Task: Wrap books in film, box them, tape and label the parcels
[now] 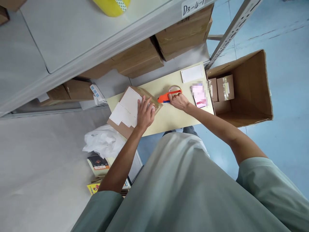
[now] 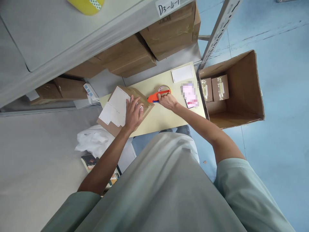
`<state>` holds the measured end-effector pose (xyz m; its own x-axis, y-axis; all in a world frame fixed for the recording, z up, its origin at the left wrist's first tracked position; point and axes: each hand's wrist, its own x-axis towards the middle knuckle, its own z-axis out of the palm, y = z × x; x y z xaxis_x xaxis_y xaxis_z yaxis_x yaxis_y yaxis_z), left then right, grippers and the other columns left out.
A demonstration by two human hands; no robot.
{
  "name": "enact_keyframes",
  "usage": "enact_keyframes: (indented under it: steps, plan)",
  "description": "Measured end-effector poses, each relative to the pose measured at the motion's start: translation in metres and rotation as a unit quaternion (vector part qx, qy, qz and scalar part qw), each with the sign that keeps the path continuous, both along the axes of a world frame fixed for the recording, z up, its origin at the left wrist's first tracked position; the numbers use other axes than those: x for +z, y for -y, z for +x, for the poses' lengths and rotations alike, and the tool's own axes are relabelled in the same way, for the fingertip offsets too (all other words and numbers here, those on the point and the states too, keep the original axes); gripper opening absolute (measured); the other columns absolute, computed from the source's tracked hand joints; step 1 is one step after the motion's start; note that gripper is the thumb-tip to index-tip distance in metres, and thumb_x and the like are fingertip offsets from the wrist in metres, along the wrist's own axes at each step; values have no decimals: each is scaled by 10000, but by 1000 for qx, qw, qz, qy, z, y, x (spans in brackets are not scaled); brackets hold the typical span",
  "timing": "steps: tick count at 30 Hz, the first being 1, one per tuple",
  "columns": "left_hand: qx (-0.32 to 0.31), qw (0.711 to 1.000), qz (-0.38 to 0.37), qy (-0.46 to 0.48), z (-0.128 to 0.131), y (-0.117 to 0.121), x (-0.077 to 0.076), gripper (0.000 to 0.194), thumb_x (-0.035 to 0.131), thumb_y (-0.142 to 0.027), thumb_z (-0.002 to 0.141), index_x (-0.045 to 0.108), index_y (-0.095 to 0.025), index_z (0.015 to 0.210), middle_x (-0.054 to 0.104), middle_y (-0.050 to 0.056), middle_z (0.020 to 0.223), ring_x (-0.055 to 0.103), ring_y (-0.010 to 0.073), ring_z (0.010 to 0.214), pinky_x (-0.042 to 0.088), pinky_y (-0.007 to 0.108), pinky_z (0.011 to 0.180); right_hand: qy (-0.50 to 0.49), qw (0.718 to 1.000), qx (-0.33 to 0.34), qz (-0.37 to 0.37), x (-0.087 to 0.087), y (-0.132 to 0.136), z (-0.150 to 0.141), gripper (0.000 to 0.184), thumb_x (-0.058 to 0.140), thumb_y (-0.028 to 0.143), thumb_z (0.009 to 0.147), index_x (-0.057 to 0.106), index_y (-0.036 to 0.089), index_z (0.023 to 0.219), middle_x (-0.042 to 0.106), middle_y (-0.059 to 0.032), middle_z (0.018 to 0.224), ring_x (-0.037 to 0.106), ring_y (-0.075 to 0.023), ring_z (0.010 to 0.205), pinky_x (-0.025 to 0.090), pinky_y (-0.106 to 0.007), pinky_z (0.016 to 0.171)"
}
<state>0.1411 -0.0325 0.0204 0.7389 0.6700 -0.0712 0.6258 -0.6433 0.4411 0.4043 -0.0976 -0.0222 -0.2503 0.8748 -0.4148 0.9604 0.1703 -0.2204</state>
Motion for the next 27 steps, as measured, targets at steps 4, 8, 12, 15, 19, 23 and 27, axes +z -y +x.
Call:
enact_keyframes:
  steps: [4, 8, 12, 15, 19, 23, 27]
  plan:
    - [-33, 999, -11, -4, -9, 24, 5, 408, 384, -397, 1163, 738, -203, 1222, 614, 171, 1663, 315, 387, 1740, 177, 742, 1421, -14, 998, 58, 10, -1, 12, -15, 471, 203, 127, 1151, 441, -83, 1500, 798, -317, 1107, 788, -332, 977, 451, -395, 821]
    - [-16, 1000, -9, 26, -22, 57, 16, 444, 363, -444, 1178, 743, -216, 1150, 587, 175, 1683, 418, 366, 1692, 358, 674, 1384, -29, 994, 105, 10, 0, 39, -24, 475, 214, 16, 1095, 448, -76, 1497, 796, -284, 1072, 795, -318, 929, 454, -402, 792]
    - [112, 991, 52, 56, -22, 46, 18, 546, 423, -561, 1182, 595, -197, 1550, 423, 199, 1803, 346, 369, 1724, 352, 634, 1403, -35, 989, 141, 15, -2, 60, -43, 529, 189, -57, 1040, 446, -82, 1502, 789, -253, 1034, 799, -307, 903, 459, -392, 751]
    - [165, 984, 54, 31, -12, 23, 7, 716, 372, -644, 1182, 434, -162, 1708, 444, 209, 1789, 200, 416, 1767, 180, 719, 1439, -51, 987, 152, 22, -8, 67, -64, 539, 186, -65, 1031, 465, -83, 1492, 792, -256, 1028, 797, -303, 893, 483, -391, 737]
    - [135, 991, 16, 21, -9, 31, -6, 641, 283, -564, 1201, 515, -187, 1664, 539, 209, 1723, 260, 364, 1761, 184, 692, 1447, -90, 983, 157, 20, -11, 74, -102, 520, 203, -51, 1040, 537, -79, 1437, 795, -266, 1003, 790, -300, 863, 516, -399, 715]
    - [69, 998, 8, 7, -31, 68, -8, 540, 324, -423, 1197, 610, -160, 1572, 625, 221, 1640, 317, 352, 1743, 210, 700, 1437, -118, 978, 173, 22, -2, 82, -145, 493, 283, -57, 1007, 626, -33, 1361, 794, -238, 1023, 777, -273, 841, 530, -390, 712]
    - [34, 999, 8, -1, -53, 80, -10, 486, 347, -363, 1183, 673, -163, 1482, 685, 216, 1571, 416, 360, 1697, 244, 721, 1421, -108, 981, 161, 18, 7, 92, -164, 493, 303, -59, 1001, 632, -15, 1366, 795, -238, 1094, 783, -255, 841, 533, -370, 708]
